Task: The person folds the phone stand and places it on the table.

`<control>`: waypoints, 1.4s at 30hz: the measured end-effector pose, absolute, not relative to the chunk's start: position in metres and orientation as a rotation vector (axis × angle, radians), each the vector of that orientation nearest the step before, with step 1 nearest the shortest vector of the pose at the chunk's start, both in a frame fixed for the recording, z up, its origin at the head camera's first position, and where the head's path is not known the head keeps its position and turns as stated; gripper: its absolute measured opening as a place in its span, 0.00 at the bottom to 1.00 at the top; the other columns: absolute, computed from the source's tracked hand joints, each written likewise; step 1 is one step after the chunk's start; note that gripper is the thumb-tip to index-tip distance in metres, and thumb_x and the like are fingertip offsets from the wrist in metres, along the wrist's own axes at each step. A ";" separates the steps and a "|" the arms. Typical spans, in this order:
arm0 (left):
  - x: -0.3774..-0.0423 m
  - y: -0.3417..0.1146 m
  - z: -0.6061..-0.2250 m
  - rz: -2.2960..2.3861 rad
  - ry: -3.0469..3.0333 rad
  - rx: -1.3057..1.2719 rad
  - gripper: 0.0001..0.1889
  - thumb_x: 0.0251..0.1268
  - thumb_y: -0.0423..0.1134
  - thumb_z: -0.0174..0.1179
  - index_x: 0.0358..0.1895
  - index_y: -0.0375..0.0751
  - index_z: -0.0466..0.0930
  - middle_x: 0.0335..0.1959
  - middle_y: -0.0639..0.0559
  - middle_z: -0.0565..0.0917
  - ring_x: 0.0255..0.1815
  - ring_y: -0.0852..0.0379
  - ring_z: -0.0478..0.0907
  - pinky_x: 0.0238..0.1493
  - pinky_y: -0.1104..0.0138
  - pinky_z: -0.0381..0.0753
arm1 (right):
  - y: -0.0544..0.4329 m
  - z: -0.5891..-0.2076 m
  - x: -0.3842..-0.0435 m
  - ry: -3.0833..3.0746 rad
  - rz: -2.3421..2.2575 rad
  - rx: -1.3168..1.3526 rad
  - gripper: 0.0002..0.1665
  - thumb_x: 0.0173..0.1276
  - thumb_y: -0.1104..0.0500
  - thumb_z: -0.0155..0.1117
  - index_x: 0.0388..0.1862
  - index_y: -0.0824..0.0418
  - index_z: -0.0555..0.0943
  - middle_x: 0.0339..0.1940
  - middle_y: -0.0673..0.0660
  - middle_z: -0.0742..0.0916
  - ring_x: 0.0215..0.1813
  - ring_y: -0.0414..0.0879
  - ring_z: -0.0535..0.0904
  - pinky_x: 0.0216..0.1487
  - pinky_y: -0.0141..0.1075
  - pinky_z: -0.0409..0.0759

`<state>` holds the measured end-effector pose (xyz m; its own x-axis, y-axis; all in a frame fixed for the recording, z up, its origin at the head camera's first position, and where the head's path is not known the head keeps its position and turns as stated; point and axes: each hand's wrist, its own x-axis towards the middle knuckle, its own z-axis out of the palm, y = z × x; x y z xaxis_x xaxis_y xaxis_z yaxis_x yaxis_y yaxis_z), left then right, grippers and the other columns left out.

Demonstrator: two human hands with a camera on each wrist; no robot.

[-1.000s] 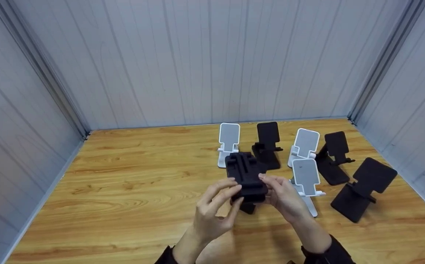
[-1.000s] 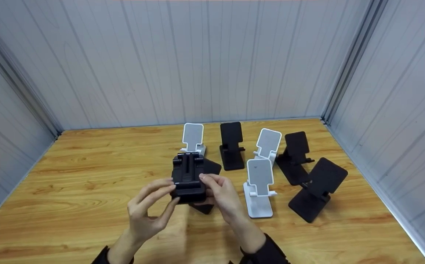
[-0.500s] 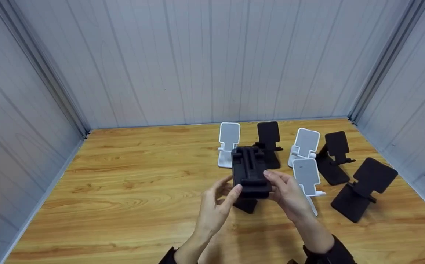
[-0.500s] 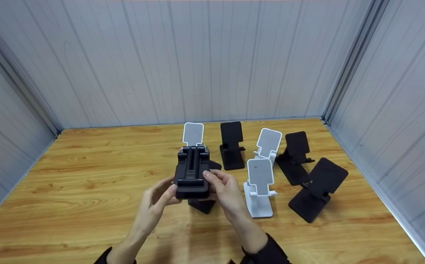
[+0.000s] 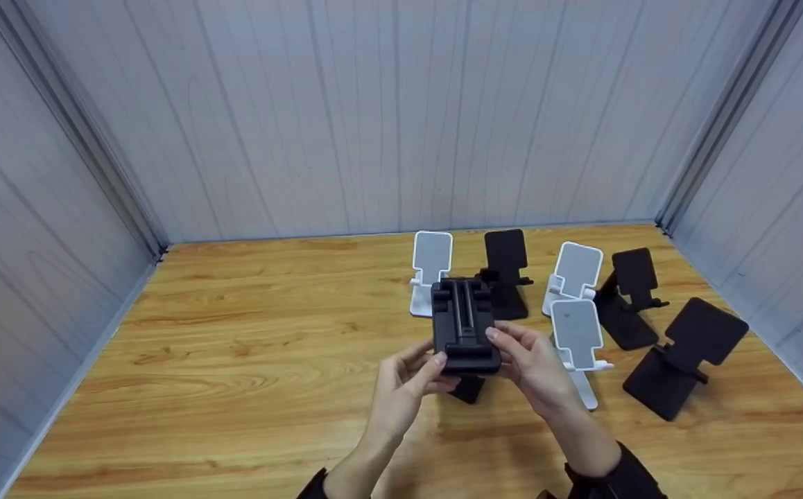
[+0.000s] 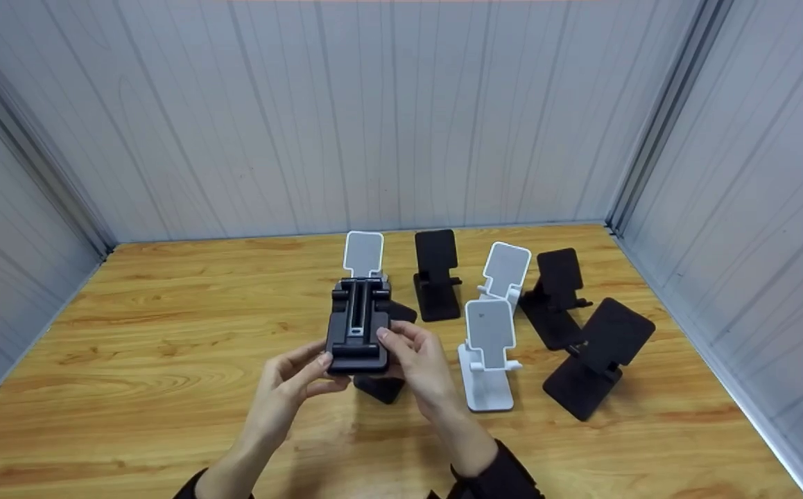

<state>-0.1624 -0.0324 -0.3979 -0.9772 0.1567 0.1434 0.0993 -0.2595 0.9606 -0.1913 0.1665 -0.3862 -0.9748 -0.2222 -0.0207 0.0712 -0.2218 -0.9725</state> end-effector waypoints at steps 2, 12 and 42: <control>-0.162 -0.034 -0.399 2.451 1.883 0.316 0.26 0.81 0.27 0.55 0.71 0.07 0.66 0.43 0.33 0.91 0.30 0.65 0.88 0.44 0.70 0.95 | 0.164 -0.388 -0.191 1.821 -2.310 -0.190 0.14 0.85 0.67 0.51 0.56 0.65 0.84 0.39 0.47 0.93 0.43 0.36 0.92 0.47 0.29 0.93; -0.159 -0.044 -0.406 2.458 1.931 0.243 0.24 0.81 0.24 0.53 0.72 0.09 0.66 0.45 0.29 0.91 0.31 0.65 0.88 0.43 0.69 0.96 | 0.151 -0.396 -0.192 1.859 -2.232 -0.207 0.20 0.86 0.67 0.51 0.67 0.80 0.72 0.48 0.53 0.92 0.49 0.36 0.90 0.52 0.30 0.93; -0.256 -0.099 -0.409 2.496 1.981 -0.455 0.23 0.83 0.21 0.44 0.74 0.11 0.64 0.63 0.13 0.79 0.24 0.63 0.81 0.32 0.76 0.91 | 0.166 -0.419 -0.226 2.589 -2.133 0.053 0.17 0.79 0.69 0.63 0.58 0.81 0.72 0.43 0.62 0.86 0.33 0.35 0.80 0.27 0.24 0.84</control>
